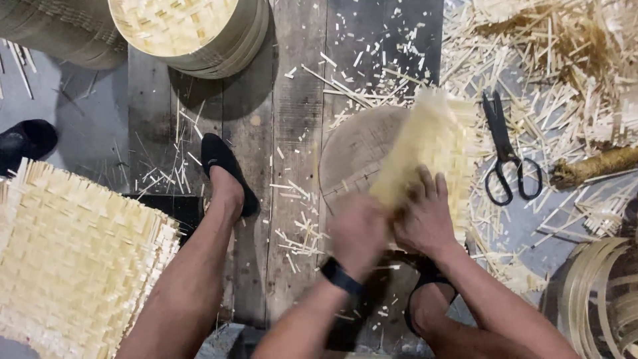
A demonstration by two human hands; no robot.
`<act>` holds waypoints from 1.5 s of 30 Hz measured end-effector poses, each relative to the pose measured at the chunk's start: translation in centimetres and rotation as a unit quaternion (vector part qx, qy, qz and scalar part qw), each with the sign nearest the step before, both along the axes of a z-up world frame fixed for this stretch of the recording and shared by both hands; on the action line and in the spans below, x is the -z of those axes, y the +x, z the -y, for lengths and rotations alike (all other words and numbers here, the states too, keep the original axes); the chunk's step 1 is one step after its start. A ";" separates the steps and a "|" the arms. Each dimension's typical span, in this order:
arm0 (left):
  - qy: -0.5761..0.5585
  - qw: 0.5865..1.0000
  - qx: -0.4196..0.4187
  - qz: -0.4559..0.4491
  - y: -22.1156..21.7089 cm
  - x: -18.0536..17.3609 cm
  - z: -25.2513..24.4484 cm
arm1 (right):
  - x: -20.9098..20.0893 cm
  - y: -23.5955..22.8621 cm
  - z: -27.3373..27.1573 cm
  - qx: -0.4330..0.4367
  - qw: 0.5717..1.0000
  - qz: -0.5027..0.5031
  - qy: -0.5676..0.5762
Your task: Making the bottom of a bamboo steamer by weaving strips and trimming the edges.
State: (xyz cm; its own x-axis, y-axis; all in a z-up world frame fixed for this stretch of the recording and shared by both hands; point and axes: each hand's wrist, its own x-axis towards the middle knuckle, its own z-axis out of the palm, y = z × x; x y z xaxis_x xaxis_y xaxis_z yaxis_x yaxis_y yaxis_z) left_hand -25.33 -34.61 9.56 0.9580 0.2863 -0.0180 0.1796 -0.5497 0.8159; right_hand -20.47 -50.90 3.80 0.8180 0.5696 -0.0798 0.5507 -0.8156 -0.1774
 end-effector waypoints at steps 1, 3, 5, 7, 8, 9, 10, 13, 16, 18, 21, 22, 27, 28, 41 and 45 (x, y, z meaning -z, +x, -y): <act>-0.103 0.976 -0.129 -0.139 1.1 -0.4 -2.0 | -0.3 -0.3 -0.1 0.009 1.000 0.004 0.026; -0.111 0.972 -0.139 -0.152 2.7 6.0 -7.9 | -0.4 -0.5 -0.1 0.012 0.999 0.009 0.035; -0.117 0.969 -0.147 -0.162 3.7 11.4 -11.9 | -0.3 -0.2 -0.3 0.016 0.999 0.017 0.044; -0.099 0.978 -0.100 -0.154 3.8 16.0 -13.3 | 0.1 0.0 -0.2 -0.001 0.998 0.043 0.049; -0.102 0.979 -0.088 -0.155 3.6 16.9 -14.1 | -0.1 0.2 -0.2 0.010 0.998 0.044 0.043; -0.155 0.966 -0.091 -0.188 3.6 17.9 -14.6 | -0.3 0.5 0.0 -0.002 0.995 0.029 0.093; -0.211 0.948 -0.082 -0.222 4.2 19.2 -14.2 | -0.7 0.6 1.0 -0.005 0.991 0.019 0.135; -0.197 0.965 -0.047 -0.165 3.7 19.1 -15.0 | -1.4 0.9 6.6 0.086 0.959 0.034 0.269; 0.034 0.975 -0.053 -0.214 4.1 17.2 -15.3 | -4.2 0.3 15.5 0.251 0.915 0.200 0.245; -0.001 0.979 -0.057 -0.197 3.8 18.8 -15.6 | -7.0 -2.6 24.4 0.330 0.885 0.278 0.177; -0.060 0.976 -0.087 -0.188 3.6 19.6 -15.6 | -9.9 -8.1 35.8 0.461 0.799 0.372 0.103; -0.082 0.972 -0.104 -0.194 3.4 19.6 -15.6 | -10.6 -10.0 39.2 0.526 0.749 0.392 0.095; -0.108 0.967 -0.126 -0.193 3.5 19.7 -15.5 | -1.9 -19.6 63.0 0.594 0.747 0.293 0.053; -0.103 0.968 -0.129 -0.191 3.5 19.3 -15.4 | -0.7 -21.0 66.4 0.588 0.756 0.263 0.116; 0.240 0.966 -0.084 -0.053 5.4 8.9 -11.1 | -11.5 -10.7 54.9 0.505 0.739 0.177 0.411; -0.110 0.988 0.046 0.100 7.4 0.4 -5.2 | -23.6 -5.8 27.5 0.228 0.934 0.185 0.201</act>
